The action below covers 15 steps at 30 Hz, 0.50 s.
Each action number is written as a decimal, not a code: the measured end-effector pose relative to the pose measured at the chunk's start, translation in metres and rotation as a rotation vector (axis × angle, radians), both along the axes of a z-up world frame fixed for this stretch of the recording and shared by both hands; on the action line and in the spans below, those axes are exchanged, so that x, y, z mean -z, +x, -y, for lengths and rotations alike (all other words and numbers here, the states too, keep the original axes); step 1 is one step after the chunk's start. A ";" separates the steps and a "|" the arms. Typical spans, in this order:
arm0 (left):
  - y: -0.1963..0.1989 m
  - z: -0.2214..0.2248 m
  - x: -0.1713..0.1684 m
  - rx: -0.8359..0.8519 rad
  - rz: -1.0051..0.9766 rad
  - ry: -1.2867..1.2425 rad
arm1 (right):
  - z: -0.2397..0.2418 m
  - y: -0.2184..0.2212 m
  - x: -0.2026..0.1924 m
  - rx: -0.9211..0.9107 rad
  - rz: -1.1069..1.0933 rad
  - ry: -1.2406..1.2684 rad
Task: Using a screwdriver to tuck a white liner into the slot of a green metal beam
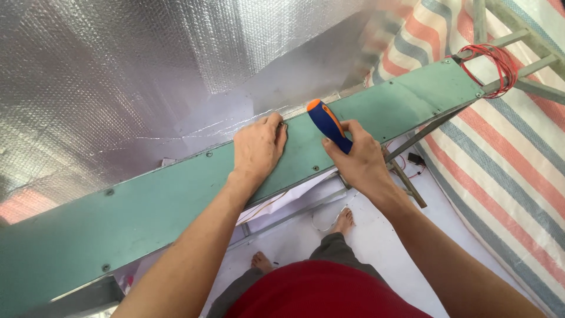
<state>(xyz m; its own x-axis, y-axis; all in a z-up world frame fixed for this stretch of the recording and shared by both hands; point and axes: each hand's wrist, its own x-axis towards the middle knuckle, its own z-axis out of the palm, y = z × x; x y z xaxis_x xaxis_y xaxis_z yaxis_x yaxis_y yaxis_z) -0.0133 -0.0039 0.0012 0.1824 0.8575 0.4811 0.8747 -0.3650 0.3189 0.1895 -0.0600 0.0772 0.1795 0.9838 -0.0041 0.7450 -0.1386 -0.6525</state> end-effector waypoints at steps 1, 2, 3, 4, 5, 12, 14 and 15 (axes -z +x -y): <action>0.000 0.000 -0.001 0.017 0.014 -0.011 | 0.000 0.005 0.003 -0.002 -0.011 -0.025; 0.000 0.001 -0.003 0.022 0.012 -0.010 | 0.003 0.007 0.002 0.003 -0.014 -0.024; 0.001 0.003 -0.004 0.012 0.011 -0.004 | 0.007 0.009 0.001 0.012 -0.007 -0.047; 0.000 0.005 -0.006 0.002 0.010 0.001 | 0.011 0.012 0.000 0.022 0.000 -0.069; 0.001 0.005 -0.005 0.006 0.009 0.002 | 0.011 0.014 0.007 0.027 -0.001 -0.069; -0.001 0.003 0.000 -0.009 -0.009 0.047 | 0.029 0.005 0.012 -0.012 0.049 0.047; 0.000 0.003 -0.002 -0.003 -0.010 0.054 | 0.030 0.008 0.015 -0.030 0.014 0.083; 0.001 0.003 -0.002 -0.005 -0.006 0.051 | 0.029 0.010 0.018 -0.030 0.003 0.073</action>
